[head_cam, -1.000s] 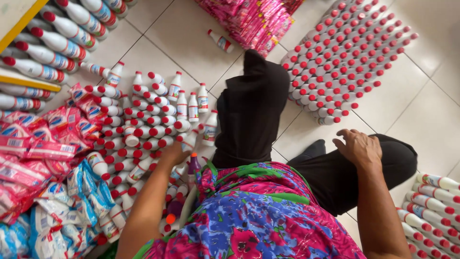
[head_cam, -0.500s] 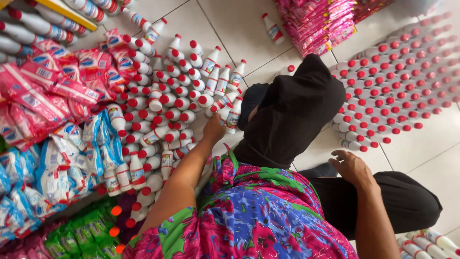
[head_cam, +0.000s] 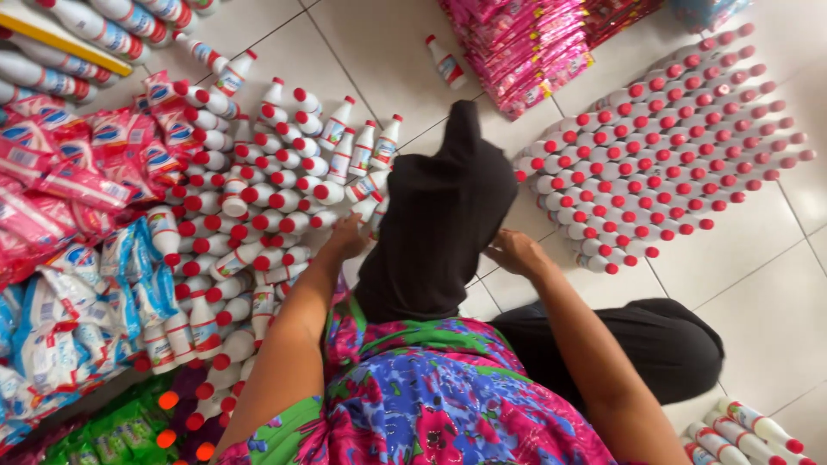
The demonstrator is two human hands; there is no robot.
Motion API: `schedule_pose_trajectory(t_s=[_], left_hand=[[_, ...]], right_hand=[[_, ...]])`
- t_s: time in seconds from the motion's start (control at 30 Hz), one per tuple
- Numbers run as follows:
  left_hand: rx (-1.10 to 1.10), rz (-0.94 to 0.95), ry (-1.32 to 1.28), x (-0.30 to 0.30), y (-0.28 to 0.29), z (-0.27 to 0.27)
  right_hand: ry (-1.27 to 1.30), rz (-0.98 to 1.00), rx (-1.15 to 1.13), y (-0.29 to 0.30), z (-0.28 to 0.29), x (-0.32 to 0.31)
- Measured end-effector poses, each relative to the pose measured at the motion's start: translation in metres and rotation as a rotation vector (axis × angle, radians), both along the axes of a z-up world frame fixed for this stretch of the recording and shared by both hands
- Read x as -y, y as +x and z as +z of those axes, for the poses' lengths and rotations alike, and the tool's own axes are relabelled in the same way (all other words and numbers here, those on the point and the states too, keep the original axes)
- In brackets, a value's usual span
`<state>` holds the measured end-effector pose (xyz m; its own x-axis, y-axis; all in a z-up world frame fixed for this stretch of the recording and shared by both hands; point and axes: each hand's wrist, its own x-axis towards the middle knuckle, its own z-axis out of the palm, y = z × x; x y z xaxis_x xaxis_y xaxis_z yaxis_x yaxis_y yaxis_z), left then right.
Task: Organizing and stacking numerous small white product bottles with red caps on a store floor.
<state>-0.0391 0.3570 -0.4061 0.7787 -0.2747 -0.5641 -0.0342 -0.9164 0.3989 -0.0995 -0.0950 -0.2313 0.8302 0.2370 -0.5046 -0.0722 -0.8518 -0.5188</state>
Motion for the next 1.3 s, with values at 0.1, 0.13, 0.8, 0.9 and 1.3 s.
schedule_pose_trajectory(t_s=[0.1, 0.13, 0.8, 0.9, 1.3], left_hand=[[-0.025, -0.021, 0.014, 0.018, 0.001, 0.022], [-0.037, -0.026, 0.023, 0.021, 0.001, 0.029], [-0.337, -0.048, 0.178, 0.040, 0.061, 0.087], [-0.371, -0.053, 0.217, 0.039, 0.078, 0.094], [-0.058, 0.500, -0.174, 0.221, 0.297, 0.051]], right_hand=[[0.066, -0.039, -0.080, 0.003, 0.000, -0.008], [0.070, -0.048, -0.080, 0.007, -0.003, -0.009], [0.276, -0.502, -0.401, 0.046, -0.075, -0.052], [0.353, -0.650, -0.363, 0.067, -0.095, -0.057], [0.351, -1.065, 0.084, 0.178, -0.106, -0.086]])
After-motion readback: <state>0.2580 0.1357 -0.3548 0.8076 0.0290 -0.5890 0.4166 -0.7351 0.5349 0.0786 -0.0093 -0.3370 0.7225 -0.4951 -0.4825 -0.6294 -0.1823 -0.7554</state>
